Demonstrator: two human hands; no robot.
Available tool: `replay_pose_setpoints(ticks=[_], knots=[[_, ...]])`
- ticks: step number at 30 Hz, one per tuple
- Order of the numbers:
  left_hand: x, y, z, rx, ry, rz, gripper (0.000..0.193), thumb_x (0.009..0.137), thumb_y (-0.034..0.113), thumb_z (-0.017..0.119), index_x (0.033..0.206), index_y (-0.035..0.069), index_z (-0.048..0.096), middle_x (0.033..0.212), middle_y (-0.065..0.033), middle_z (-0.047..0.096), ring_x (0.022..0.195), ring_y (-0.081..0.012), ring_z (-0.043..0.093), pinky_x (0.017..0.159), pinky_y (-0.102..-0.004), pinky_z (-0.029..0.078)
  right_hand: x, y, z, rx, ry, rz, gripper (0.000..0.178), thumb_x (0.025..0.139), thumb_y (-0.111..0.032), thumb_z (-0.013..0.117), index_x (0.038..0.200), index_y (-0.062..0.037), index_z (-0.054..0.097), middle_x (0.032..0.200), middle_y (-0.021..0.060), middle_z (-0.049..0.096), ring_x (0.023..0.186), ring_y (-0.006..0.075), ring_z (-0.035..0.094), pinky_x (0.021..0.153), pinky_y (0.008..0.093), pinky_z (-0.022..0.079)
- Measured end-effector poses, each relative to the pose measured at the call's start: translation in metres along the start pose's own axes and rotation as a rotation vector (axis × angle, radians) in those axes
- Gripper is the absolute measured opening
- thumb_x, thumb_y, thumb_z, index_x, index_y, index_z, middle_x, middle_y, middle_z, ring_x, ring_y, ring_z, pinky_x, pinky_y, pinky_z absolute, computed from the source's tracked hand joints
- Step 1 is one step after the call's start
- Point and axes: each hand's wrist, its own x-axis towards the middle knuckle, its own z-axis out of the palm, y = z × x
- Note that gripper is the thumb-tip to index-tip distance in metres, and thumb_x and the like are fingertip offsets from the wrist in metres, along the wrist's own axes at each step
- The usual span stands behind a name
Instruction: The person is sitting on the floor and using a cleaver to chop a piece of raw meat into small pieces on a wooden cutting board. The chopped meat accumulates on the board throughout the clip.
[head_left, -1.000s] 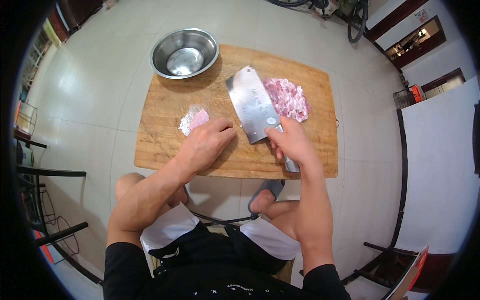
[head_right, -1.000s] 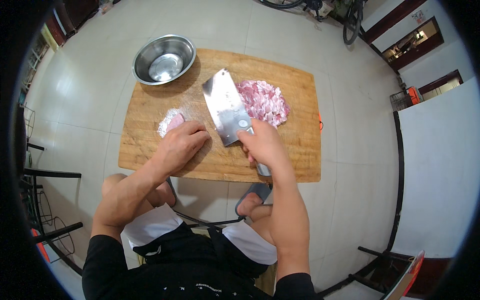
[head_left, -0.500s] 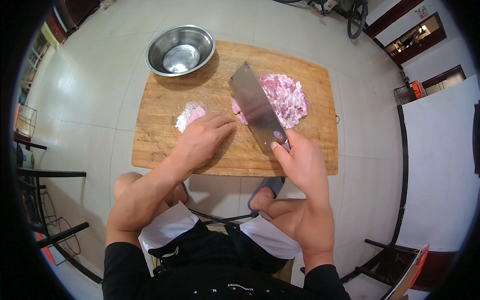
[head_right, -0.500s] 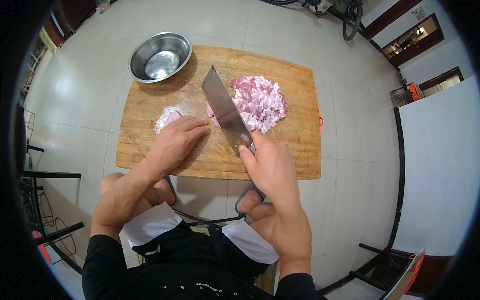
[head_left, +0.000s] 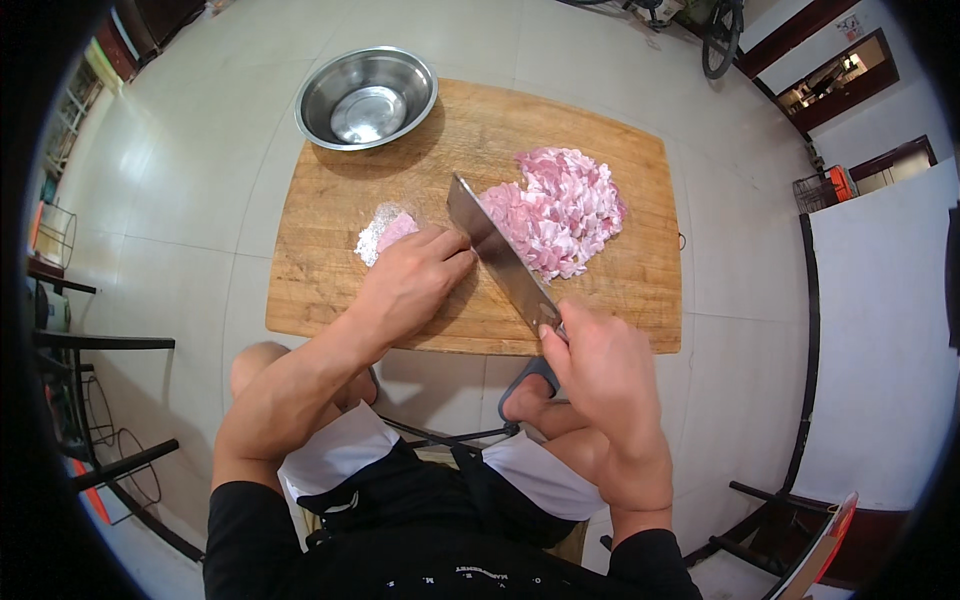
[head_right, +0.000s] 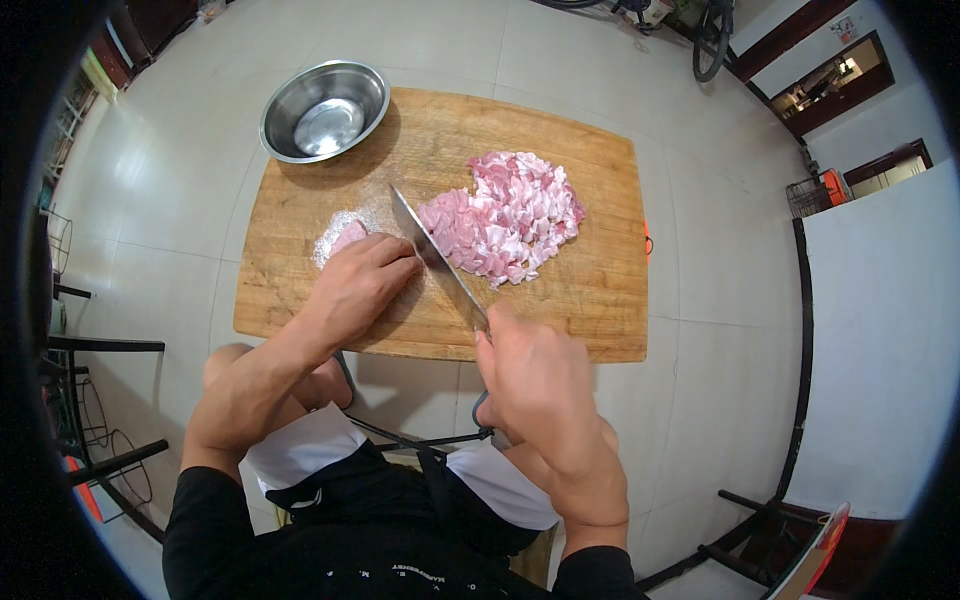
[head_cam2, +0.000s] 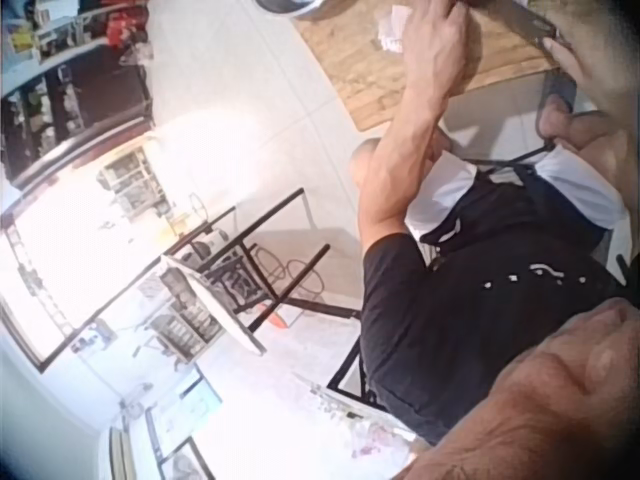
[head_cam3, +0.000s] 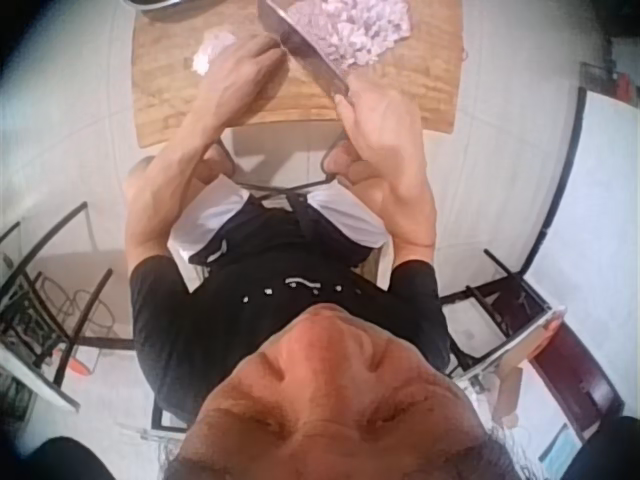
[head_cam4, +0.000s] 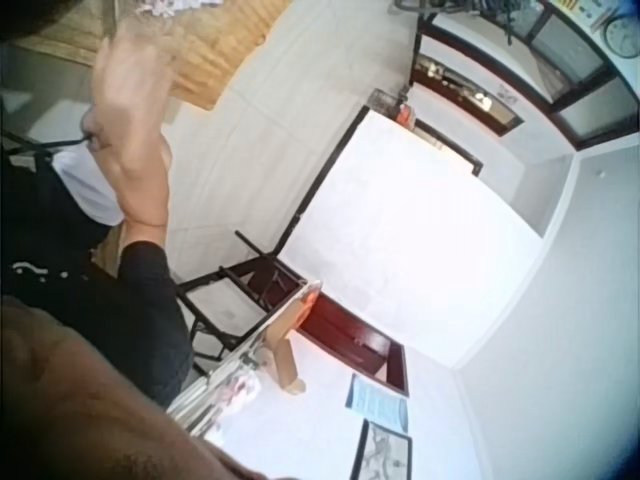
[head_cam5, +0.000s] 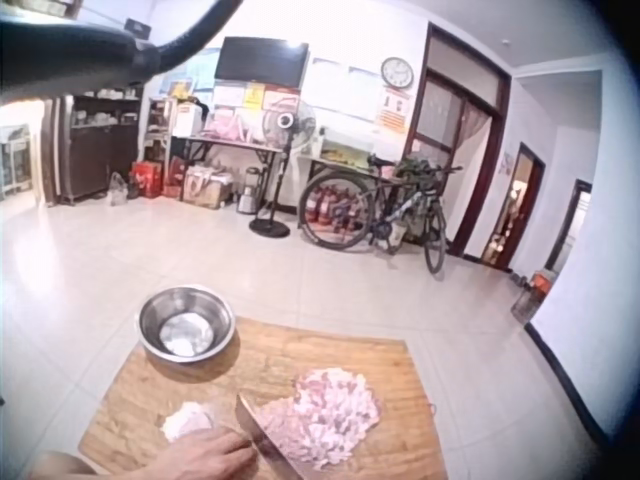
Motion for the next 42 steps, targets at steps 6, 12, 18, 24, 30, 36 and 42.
replay_pose_setpoints(ticks=[6,12,18,24,30,36,42], knots=[[0.0,0.002,-0.003,-0.017,-0.017,-0.029,0.022,0.095,0.009,0.068,0.114,0.003,0.078,0.118,-0.011,0.075,0.111,-0.0322,0.073,0.098,-0.0433,0.06,-0.007,0.0,-0.007,0.014,-0.057,-0.051,0.017,0.107,-0.019,0.066,0.097,-0.0056,0.061,0.082,0.0205,0.074,0.077,0.0474,0.072,0.069,0.0593,0.056],[0.004,-0.001,-0.004,-0.055,-0.041,-0.026,0.02,0.094,0.009,0.069,0.111,0.003,0.077,0.115,-0.0118,0.075,0.108,-0.0335,0.074,0.095,-0.0446,0.061,-0.003,-0.001,-0.005,0.094,0.001,-0.129,0.017,0.107,-0.019,0.065,0.1,-0.0033,0.063,0.083,0.0228,0.073,0.082,0.049,0.073,0.075,0.0609,0.056],[0.0,-0.002,-0.002,-0.065,-0.011,-0.005,0.02,0.094,0.009,0.069,0.112,0.004,0.077,0.116,-0.0112,0.075,0.11,-0.0334,0.073,0.096,-0.0443,0.06,0.055,-0.002,0.025,0.093,-0.019,-0.034,0.025,0.106,-0.022,0.069,0.107,0.0021,0.068,0.086,0.0265,0.074,0.082,0.0499,0.073,0.078,0.0593,0.059],[0.001,-0.001,-0.002,-0.069,-0.009,-0.01,0.022,0.095,0.009,0.068,0.115,0.005,0.076,0.118,-0.0112,0.074,0.113,-0.0335,0.073,0.098,-0.0434,0.06,0.084,0.052,0.028,0.733,-0.232,0.267,0.021,0.106,-0.019,0.071,0.109,0.0016,0.069,0.074,0.0092,0.068,0.053,0.0198,0.066,0.05,0.0388,0.053],[-0.001,-0.001,-0.004,-0.092,0.031,-0.055,0.022,0.097,0.011,0.069,0.117,0.007,0.077,0.121,-0.0113,0.075,0.113,-0.0333,0.073,0.098,-0.0443,0.059,0.068,0.055,0.005,0.685,-0.142,0.344,0.021,0.106,-0.02,0.072,0.102,-0.0001,0.066,0.07,0.0086,0.066,0.05,0.0208,0.062,0.051,0.0399,0.051],[-0.001,-0.002,-0.013,-0.007,0.048,-0.037,0.02,0.095,0.015,0.07,0.113,0.008,0.077,0.114,-0.0087,0.074,0.109,-0.0307,0.073,0.095,-0.0438,0.058,0.027,0.028,-0.003,0.163,0.053,0.145,0.029,0.103,-0.027,0.075,0.101,0.0004,0.068,0.082,0.027,0.072,0.076,0.0504,0.071,0.07,0.0594,0.053],[-0.002,-0.007,-0.003,0.054,0.065,0.031,0.019,0.092,0.015,0.068,0.108,0.008,0.077,0.108,-0.0069,0.072,0.103,-0.0279,0.072,0.092,-0.0439,0.058,0.003,0.01,0.001,0.045,0.007,0.031,0.025,0.106,-0.027,0.071,0.1,-0.0038,0.067,0.085,0.0232,0.075,0.079,0.0495,0.073,0.069,0.0599,0.055]])
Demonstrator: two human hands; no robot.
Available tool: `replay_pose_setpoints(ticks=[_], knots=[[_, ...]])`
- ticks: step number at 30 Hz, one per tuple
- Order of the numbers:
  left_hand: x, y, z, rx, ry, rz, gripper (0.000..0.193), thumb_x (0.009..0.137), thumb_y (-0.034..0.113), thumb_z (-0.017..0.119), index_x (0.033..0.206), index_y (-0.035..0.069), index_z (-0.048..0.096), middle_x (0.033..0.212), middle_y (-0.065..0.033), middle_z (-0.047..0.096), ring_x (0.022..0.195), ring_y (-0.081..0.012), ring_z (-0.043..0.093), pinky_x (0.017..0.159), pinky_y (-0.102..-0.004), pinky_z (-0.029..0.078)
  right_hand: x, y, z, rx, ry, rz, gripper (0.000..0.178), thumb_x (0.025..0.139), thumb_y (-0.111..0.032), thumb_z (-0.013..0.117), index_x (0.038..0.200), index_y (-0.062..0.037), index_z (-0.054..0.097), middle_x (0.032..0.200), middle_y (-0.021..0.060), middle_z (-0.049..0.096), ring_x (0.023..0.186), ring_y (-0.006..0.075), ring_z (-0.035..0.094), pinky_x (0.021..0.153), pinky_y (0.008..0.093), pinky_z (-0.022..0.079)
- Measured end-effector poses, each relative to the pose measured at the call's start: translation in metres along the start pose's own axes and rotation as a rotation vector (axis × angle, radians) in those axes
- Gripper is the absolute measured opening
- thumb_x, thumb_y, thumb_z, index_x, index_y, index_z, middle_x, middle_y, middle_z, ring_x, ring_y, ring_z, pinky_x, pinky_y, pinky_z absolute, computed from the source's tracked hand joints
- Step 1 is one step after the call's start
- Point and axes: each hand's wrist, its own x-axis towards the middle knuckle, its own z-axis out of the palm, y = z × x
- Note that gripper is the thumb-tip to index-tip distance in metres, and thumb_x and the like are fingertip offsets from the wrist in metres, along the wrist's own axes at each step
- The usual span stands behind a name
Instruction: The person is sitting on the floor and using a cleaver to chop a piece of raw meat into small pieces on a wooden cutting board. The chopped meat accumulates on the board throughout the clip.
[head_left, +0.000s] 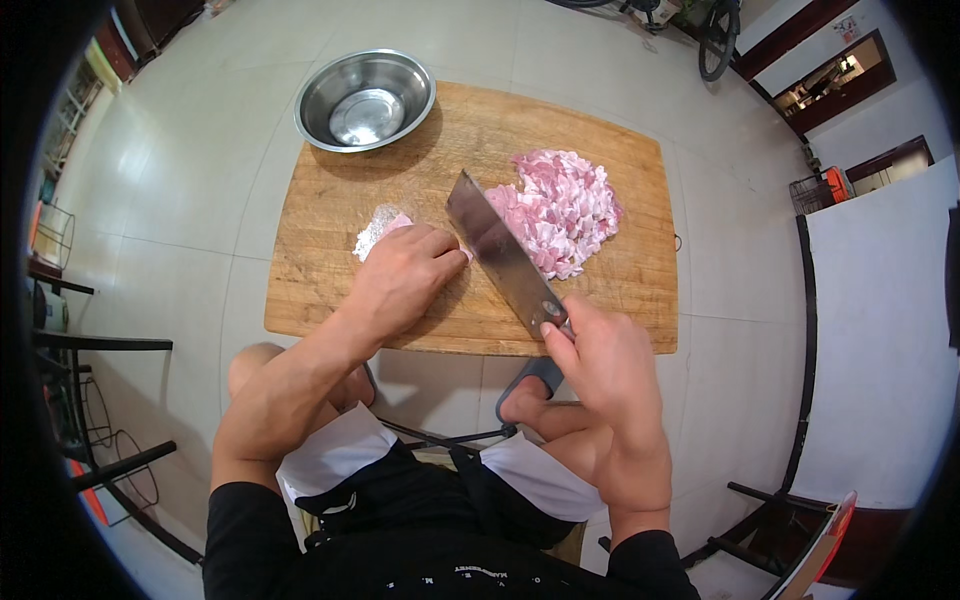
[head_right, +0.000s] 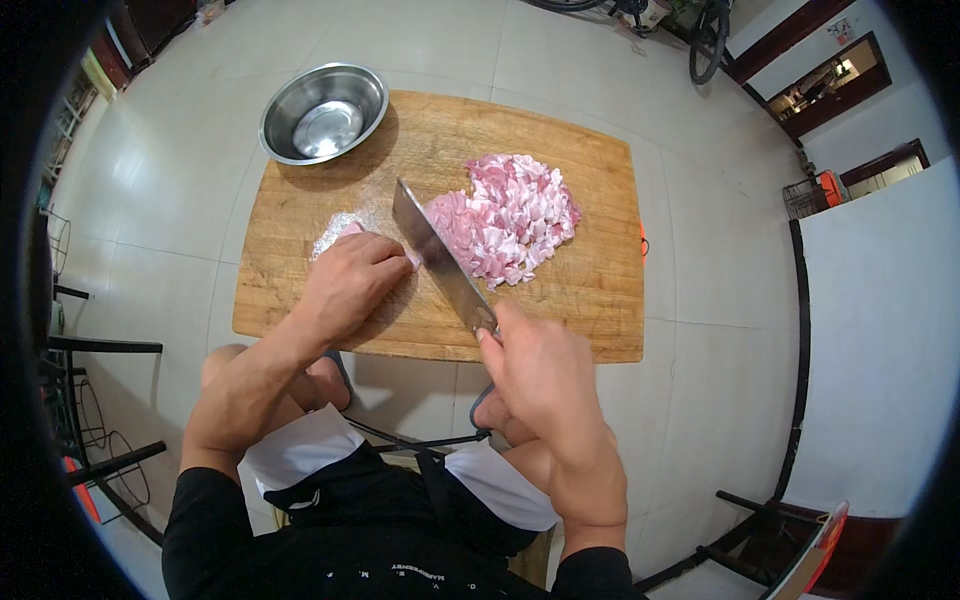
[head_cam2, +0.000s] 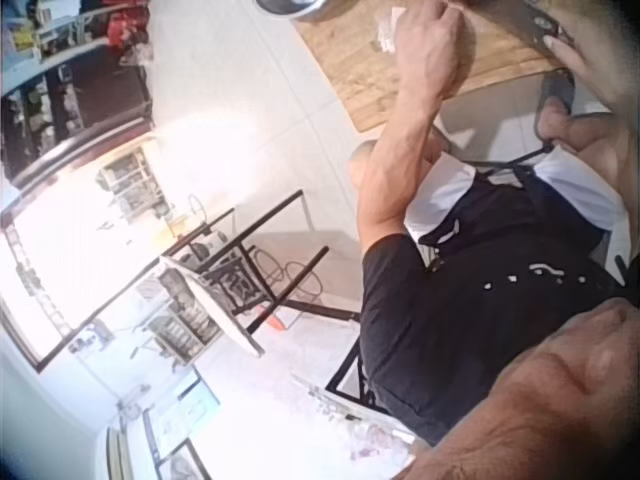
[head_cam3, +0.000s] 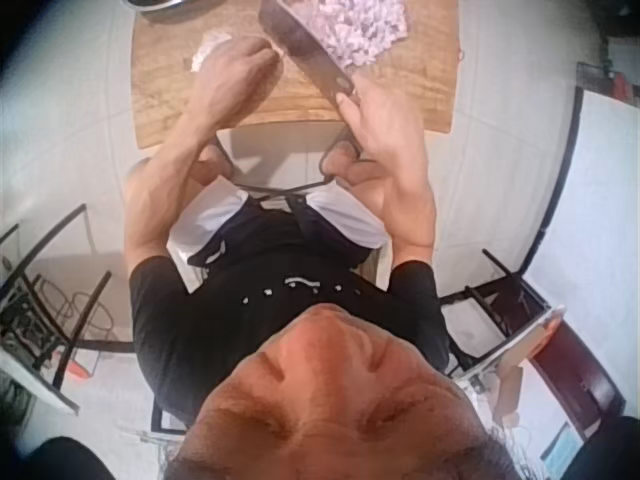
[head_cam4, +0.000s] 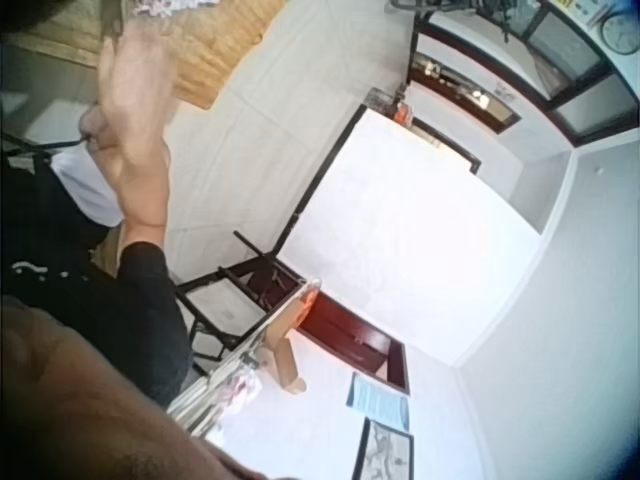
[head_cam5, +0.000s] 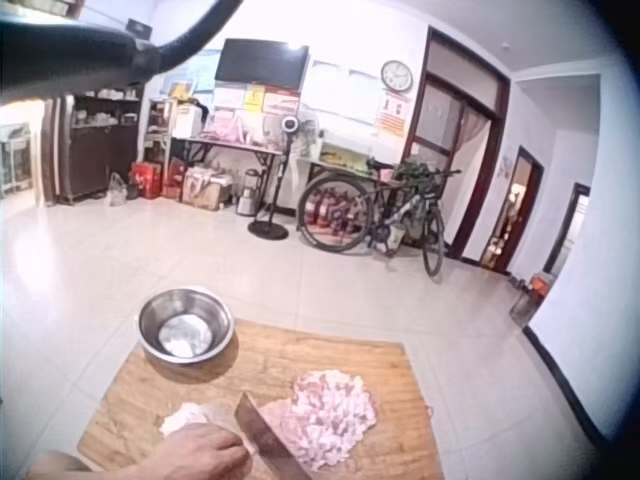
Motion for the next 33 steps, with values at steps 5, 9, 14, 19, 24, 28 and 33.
replay_pose_setpoints(ticks=[5,9,14,19,24,28,33], knots=[[0.002,0.001,-0.001,0.025,-0.012,0.014,0.019,0.092,0.014,0.066,0.107,0.008,0.076,0.107,-0.0067,0.072,0.102,-0.0276,0.072,0.092,-0.0435,0.057,-0.007,-0.004,-0.007,-0.031,-0.041,-0.061,0.023,0.107,-0.024,0.068,0.098,-0.0038,0.064,0.085,0.0214,0.076,0.08,0.0488,0.073,0.069,0.0599,0.055],[0.001,0.001,-0.001,0.005,-0.046,-0.009,0.018,0.094,0.014,0.065,0.107,0.007,0.076,0.109,-0.0072,0.073,0.104,-0.0286,0.071,0.095,-0.0432,0.056,-0.009,-0.004,-0.007,-0.027,-0.032,-0.066,0.023,0.104,-0.024,0.073,0.097,-0.0041,0.065,0.082,0.0209,0.074,0.078,0.0483,0.071,0.068,0.059,0.054],[0.003,0.001,-0.003,-0.035,-0.089,-0.032,0.017,0.095,0.015,0.065,0.107,0.007,0.075,0.106,-0.0084,0.071,0.101,-0.03,0.07,0.093,-0.0436,0.055,-0.007,-0.012,-0.01,-0.019,-0.046,-0.106,0.021,0.109,-0.021,0.065,0.098,-0.0031,0.063,0.088,0.0232,0.075,0.084,0.0493,0.073,0.074,0.0604,0.056],[0.002,0.0,-0.001,-0.045,-0.101,-0.012,0.016,0.096,0.014,0.066,0.106,0.007,0.075,0.103,-0.0089,0.069,0.1,-0.0312,0.07,0.089,-0.0442,0.057,0.021,-0.028,0.008,-0.004,-0.037,-0.099,0.022,0.108,-0.022,0.066,0.103,-0.0005,0.067,0.093,0.0269,0.076,0.091,0.0517,0.073,0.079,0.0621,0.057],[0.006,0.001,0.008,-0.07,-0.019,0.01,0.01,0.095,0.012,0.071,0.102,0.007,0.073,0.101,-0.0094,0.069,0.097,-0.0318,0.071,0.085,-0.0451,0.058,0.068,0.012,0.036,0.208,-0.047,-0.04,0.025,0.105,-0.023,0.07,0.105,0.0019,0.068,0.084,0.0216,0.075,0.071,0.0396,0.075,0.066,0.0523,0.059],[0.015,0.004,0.015,-0.059,0.025,0.025,0.008,0.094,0.012,0.071,0.1,0.007,0.071,0.101,-0.0095,0.069,0.097,-0.0324,0.071,0.085,-0.0458,0.058,0.078,0.04,0.03,0.624,-0.248,0.212,0.019,0.105,-0.018,0.07,0.108,0.0006,0.067,0.071,0.0057,0.068,0.05,0.0139,0.063,0.048,0.0355,0.051],[0.03,0.007,0.024,-0.054,0.042,0.006,0.009,0.094,0.013,0.071,0.101,0.007,0.072,0.1,-0.01,0.07,0.098,-0.0331,0.071,0.086,-0.0468,0.057,0.076,0.055,0.016,0.745,-0.282,0.255,0.017,0.108,-0.016,0.07,0.111,-0.0002,0.068,0.073,0.0018,0.065,0.049,0.0108,0.058,0.047,0.0318,0.048]])
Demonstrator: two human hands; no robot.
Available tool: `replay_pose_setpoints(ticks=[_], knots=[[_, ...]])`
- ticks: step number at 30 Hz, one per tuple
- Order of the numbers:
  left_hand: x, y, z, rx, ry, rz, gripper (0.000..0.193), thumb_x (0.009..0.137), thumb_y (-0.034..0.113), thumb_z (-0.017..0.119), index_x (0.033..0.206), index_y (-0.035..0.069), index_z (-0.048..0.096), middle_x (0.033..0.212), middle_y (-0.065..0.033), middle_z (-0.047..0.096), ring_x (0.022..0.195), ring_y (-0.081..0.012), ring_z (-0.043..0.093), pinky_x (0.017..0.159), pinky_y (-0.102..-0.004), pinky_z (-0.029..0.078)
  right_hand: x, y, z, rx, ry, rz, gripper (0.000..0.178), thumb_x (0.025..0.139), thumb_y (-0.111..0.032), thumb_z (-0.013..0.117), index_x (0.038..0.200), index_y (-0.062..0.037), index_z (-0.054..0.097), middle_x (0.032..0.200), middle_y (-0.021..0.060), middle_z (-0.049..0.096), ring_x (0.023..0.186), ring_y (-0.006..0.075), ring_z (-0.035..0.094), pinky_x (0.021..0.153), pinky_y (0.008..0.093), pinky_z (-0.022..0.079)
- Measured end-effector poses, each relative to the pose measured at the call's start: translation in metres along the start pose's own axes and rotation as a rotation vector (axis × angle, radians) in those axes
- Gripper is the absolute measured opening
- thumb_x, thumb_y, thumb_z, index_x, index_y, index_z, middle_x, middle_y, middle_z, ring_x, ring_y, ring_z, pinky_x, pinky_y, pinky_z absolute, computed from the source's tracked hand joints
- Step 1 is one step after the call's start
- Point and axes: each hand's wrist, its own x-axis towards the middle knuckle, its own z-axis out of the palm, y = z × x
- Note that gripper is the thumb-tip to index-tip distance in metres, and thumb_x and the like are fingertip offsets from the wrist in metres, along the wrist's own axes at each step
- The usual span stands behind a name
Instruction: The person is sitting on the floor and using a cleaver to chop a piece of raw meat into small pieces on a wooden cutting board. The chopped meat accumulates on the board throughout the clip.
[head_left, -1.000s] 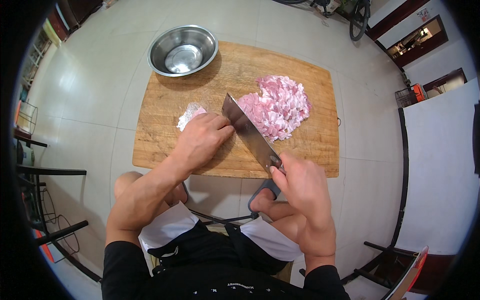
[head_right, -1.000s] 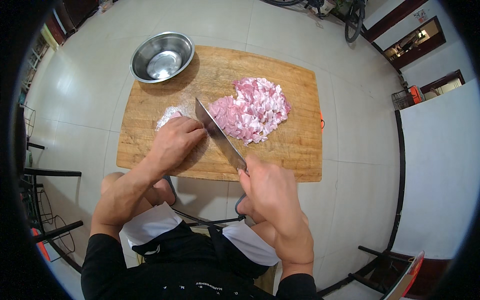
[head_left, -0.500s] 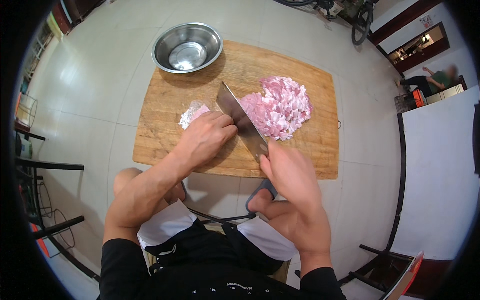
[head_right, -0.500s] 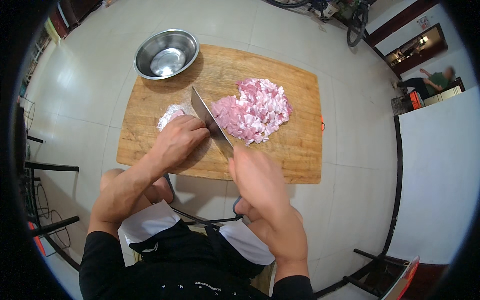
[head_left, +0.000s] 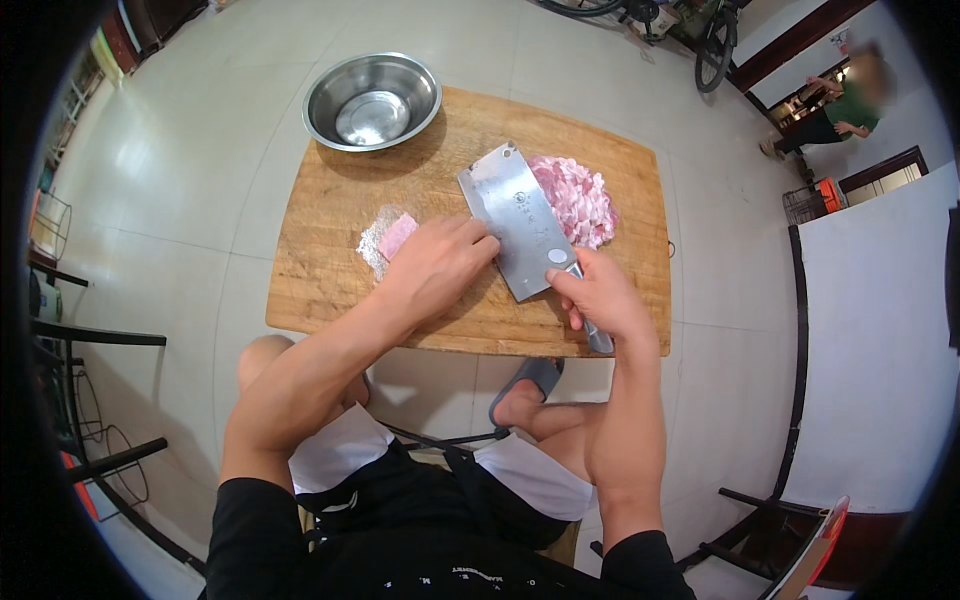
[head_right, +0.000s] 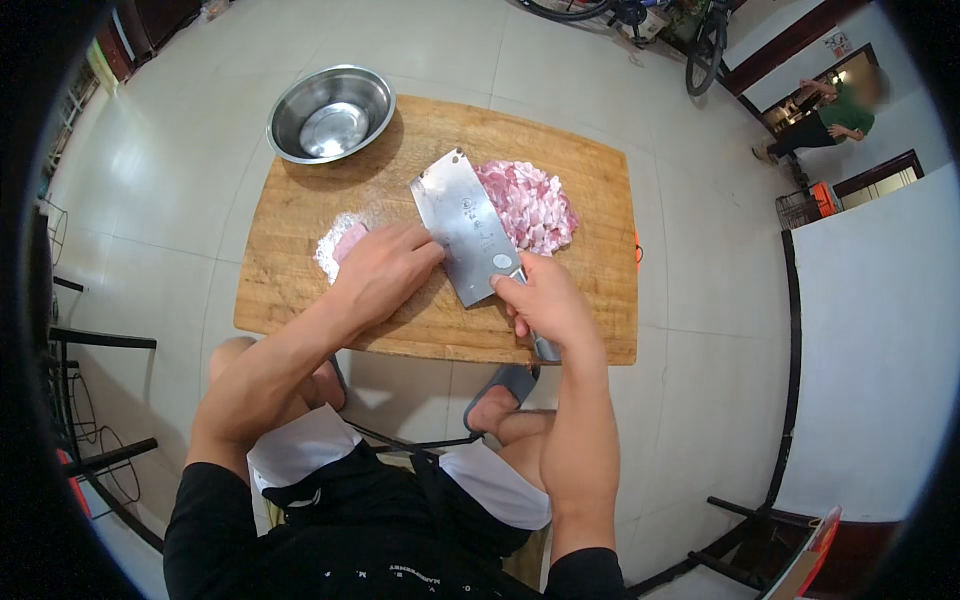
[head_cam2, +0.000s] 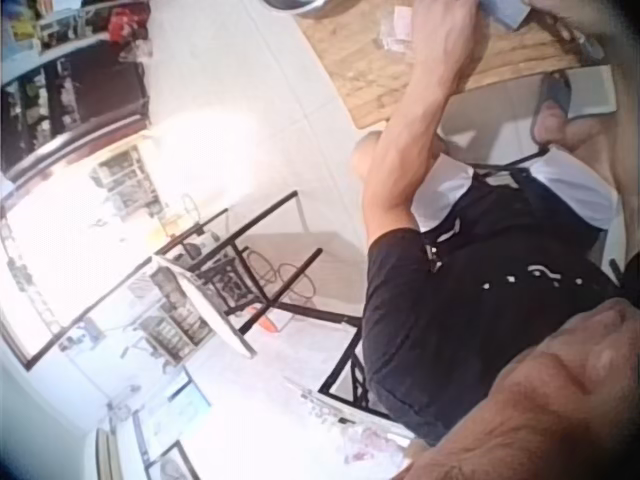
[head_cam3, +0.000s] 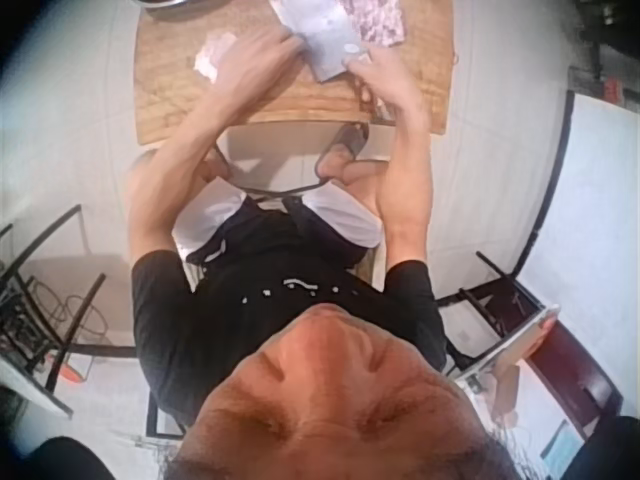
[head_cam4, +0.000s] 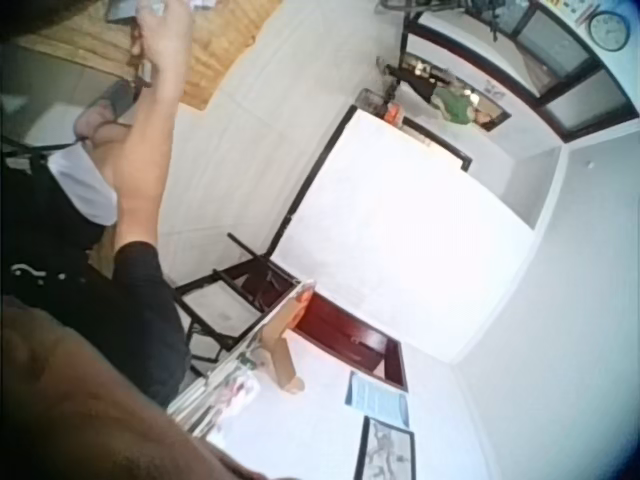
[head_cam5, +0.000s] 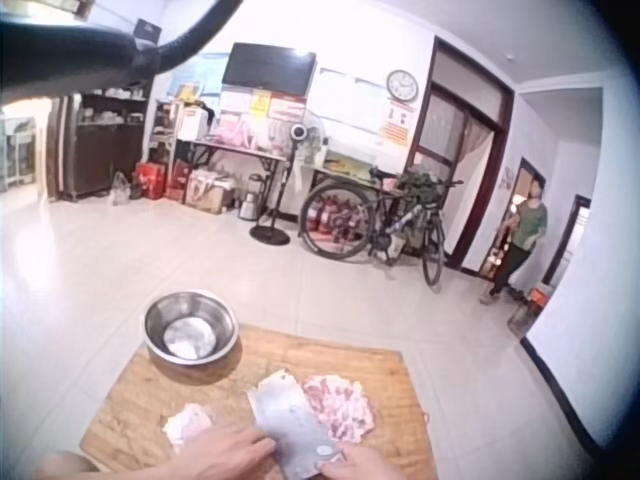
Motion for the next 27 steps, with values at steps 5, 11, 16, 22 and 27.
replay_pose_setpoints(ticks=[5,11,16,22,27], knots=[[0.001,0.001,0.001,0.016,-0.003,-0.045,0.01,0.095,0.013,0.07,0.102,0.008,0.073,0.1,-0.0102,0.071,0.099,-0.0343,0.071,0.089,-0.0485,0.057,-0.009,0.005,-0.021,-0.035,0.054,0.035,0.018,0.107,-0.018,0.072,0.113,-0.0009,0.07,0.074,0.0017,0.063,0.05,0.0102,0.057,0.048,0.0307,0.046],[-0.003,0.005,-0.014,-0.014,0.013,-0.113,0.014,0.094,0.01,0.073,0.108,0.008,0.075,0.109,-0.0106,0.074,0.106,-0.0348,0.072,0.093,-0.0472,0.057,-0.035,-0.005,-0.021,-0.148,0.254,0.005,0.021,0.106,-0.02,0.074,0.112,-0.0003,0.072,0.072,0.003,0.063,0.05,0.0117,0.059,0.049,0.0341,0.047],[-0.01,-0.016,-0.048,-0.111,0.062,-0.245,0.022,0.097,0.004,0.073,0.118,0.005,0.076,0.119,-0.0126,0.076,0.114,-0.0378,0.072,0.096,-0.0461,0.058,-0.051,-0.018,-0.001,-0.248,0.291,-0.056,0.024,0.103,-0.023,0.076,0.106,0.0006,0.072,0.071,0.0097,0.065,0.052,0.0212,0.062,0.055,0.0413,0.049],[-0.016,-0.022,-0.073,-0.085,-0.024,-0.578,0.031,0.098,0.021,0.082,0.123,0.003,0.078,0.117,-0.0151,0.074,0.106,-0.0382,0.075,0.092,-0.0464,0.061,-0.047,-0.015,0.017,-0.415,0.17,-0.136,0.028,0.098,-0.029,0.078,0.099,-0.0019,0.07,0.071,0.0198,0.066,0.067,0.0392,0.066,0.064,0.0511,0.049],[-0.021,-0.01,-0.083,-0.014,-0.142,-0.524,0.047,0.09,0.036,0.09,0.123,0.005,0.079,0.117,-0.0169,0.072,0.103,-0.0387,0.075,0.092,-0.0475,0.062,-0.041,-0.014,0.022,-0.449,0.118,-0.122,0.028,0.097,-0.028,0.078,0.1,-0.0006,0.071,0.07,0.0188,0.066,0.066,0.037,0.066,0.065,0.0501,0.049]])
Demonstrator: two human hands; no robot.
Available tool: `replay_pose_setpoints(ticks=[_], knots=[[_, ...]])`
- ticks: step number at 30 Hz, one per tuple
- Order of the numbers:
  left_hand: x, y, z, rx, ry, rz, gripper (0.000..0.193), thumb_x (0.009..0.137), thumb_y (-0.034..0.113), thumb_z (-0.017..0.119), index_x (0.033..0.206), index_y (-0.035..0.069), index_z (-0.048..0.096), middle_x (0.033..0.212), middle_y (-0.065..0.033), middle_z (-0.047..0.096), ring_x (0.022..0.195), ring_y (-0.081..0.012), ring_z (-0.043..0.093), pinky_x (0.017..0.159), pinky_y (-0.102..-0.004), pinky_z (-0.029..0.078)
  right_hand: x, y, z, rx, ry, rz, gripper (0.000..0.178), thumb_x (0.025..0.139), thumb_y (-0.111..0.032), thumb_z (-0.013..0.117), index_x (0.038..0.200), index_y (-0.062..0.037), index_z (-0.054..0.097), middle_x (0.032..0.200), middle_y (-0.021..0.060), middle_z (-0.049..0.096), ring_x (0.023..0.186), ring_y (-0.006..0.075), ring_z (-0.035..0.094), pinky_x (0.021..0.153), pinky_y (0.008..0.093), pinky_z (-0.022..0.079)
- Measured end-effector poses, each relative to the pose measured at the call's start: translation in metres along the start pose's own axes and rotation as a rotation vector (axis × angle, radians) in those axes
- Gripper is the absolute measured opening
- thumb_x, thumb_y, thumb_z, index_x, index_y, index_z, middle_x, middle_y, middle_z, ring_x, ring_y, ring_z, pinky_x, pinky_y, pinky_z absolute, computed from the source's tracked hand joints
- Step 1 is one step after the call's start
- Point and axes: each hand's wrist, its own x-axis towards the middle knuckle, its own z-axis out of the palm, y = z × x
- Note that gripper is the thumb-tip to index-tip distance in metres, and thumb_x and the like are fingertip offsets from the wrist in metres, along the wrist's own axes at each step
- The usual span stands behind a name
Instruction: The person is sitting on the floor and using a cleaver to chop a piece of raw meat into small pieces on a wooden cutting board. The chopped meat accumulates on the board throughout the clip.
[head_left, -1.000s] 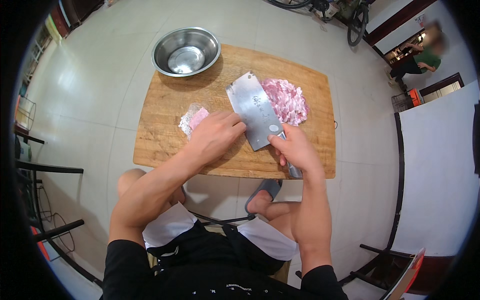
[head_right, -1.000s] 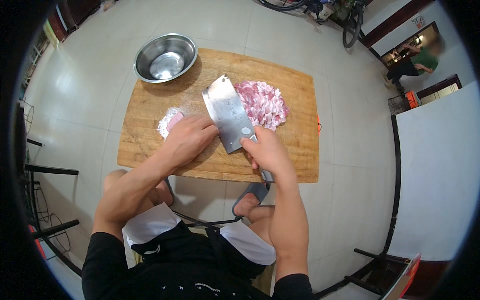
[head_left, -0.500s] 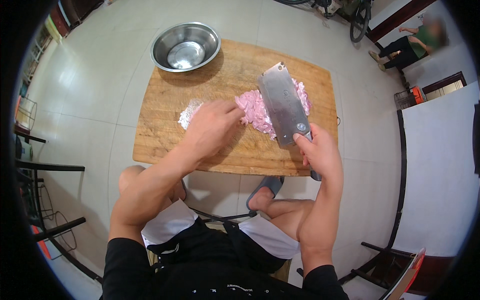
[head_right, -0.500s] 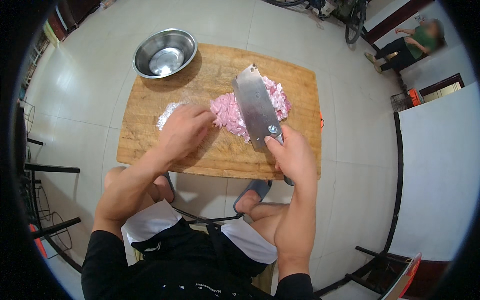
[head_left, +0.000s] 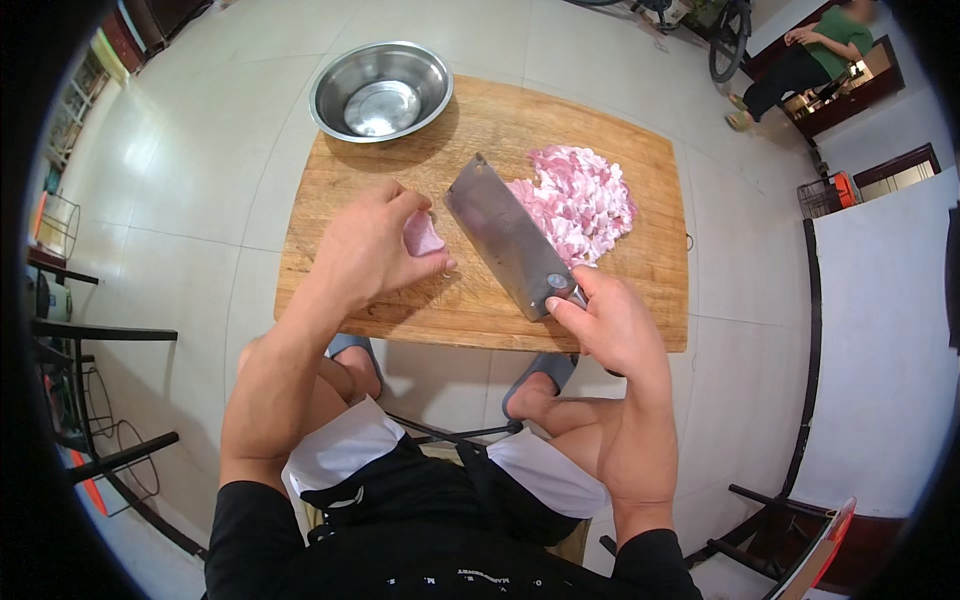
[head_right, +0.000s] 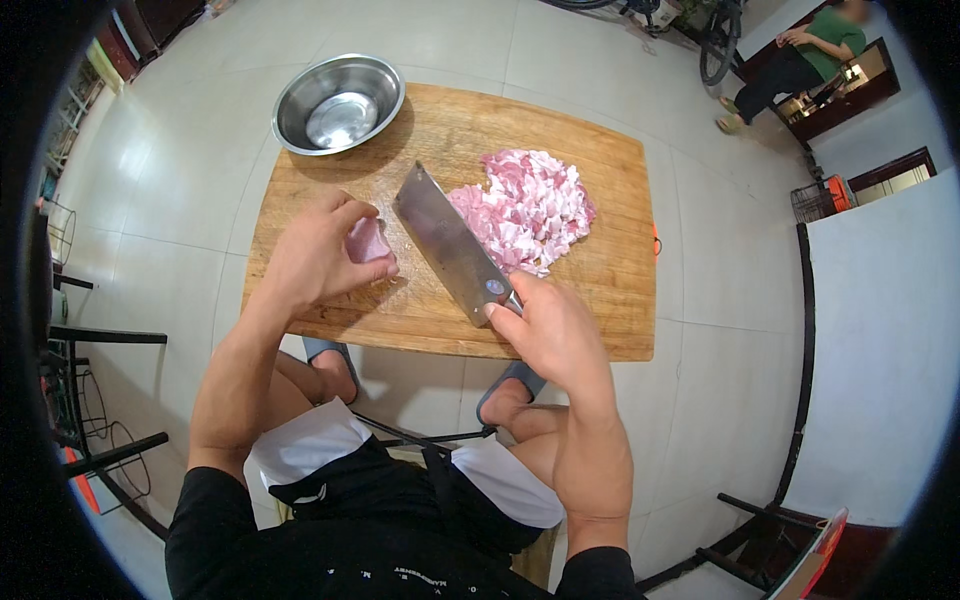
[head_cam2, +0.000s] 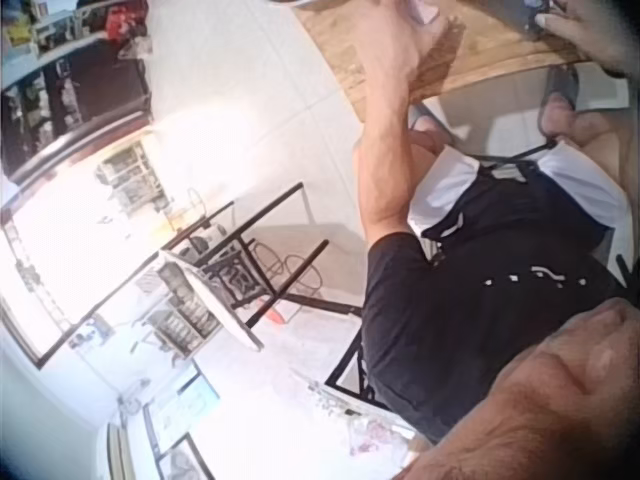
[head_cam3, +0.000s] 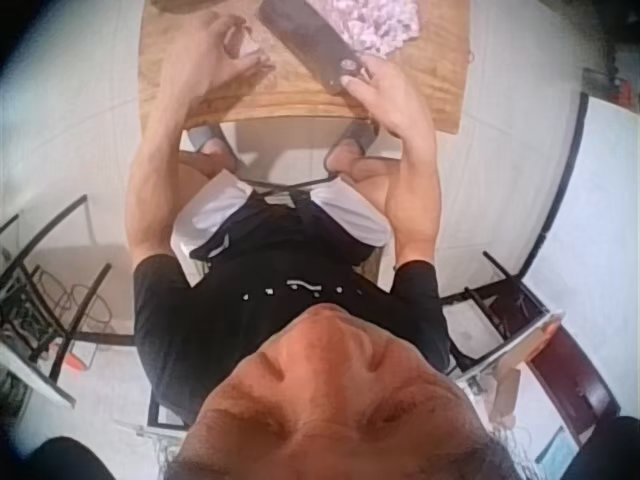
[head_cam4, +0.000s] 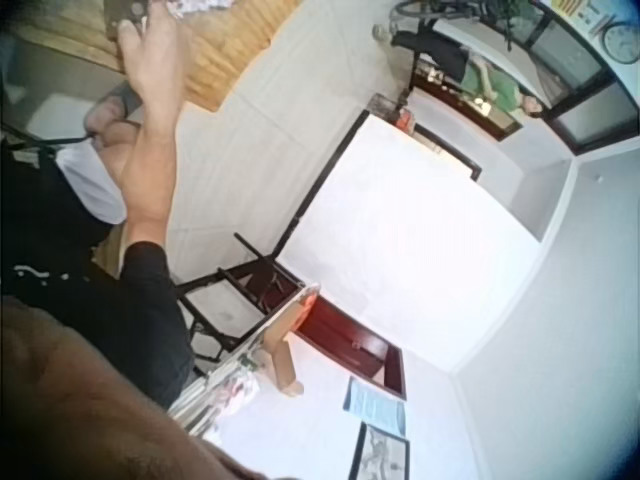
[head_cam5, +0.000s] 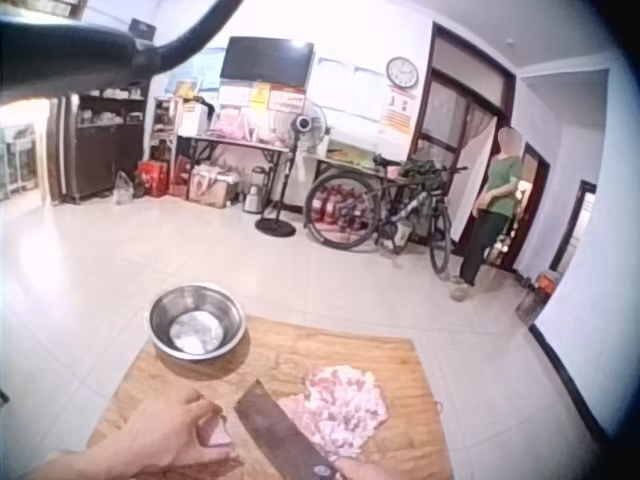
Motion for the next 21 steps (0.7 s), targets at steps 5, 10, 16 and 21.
replay_pose_setpoints(ticks=[5,10,16,21], knots=[[-0.004,-0.009,0.009,0.064,0.022,0.099,0.046,0.09,0.035,0.088,0.124,0.006,0.077,0.115,-0.0185,0.072,0.101,-0.0409,0.074,0.091,-0.0519,0.06,0.003,0.01,-0.001,0.115,0.018,-0.013,0.024,0.1,-0.022,0.077,0.106,0.0005,0.072,0.069,0.014,0.064,0.062,0.0294,0.065,0.063,0.0465,0.05],[0.002,-0.003,0.01,0.059,-0.135,-0.026,0.042,0.089,0.031,0.087,0.121,0.007,0.077,0.111,-0.0197,0.073,0.103,-0.0428,0.073,0.09,-0.0532,0.06,0.006,0.002,-0.01,0.278,-0.057,0.147,0.022,0.104,-0.019,0.075,0.114,0.0006,0.072,0.07,0.0052,0.065,0.051,0.0159,0.059,0.051,0.0373,0.048],[0.001,0.005,0.018,-0.076,-0.084,0.001,0.042,0.087,0.025,0.087,0.122,0.005,0.076,0.111,-0.0205,0.074,0.104,-0.0427,0.074,0.092,-0.0521,0.06,0.013,0.017,-0.015,0.284,-0.063,0.143,0.021,0.104,-0.017,0.074,0.114,0.0009,0.071,0.068,0.0026,0.064,0.05,0.0133,0.06,0.048,0.0358,0.048],[-0.002,0.02,0.034,-0.423,0.019,-0.034,0.052,0.088,0.028,0.092,0.131,0.004,0.075,0.114,-0.0182,0.072,0.108,-0.0411,0.073,0.095,-0.0498,0.061,0.014,0.016,-0.017,0.261,-0.072,0.149,0.02,0.104,-0.017,0.074,0.112,0.001,0.072,0.069,0.0031,0.065,0.051,0.0137,0.062,0.049,0.0361,0.049]])
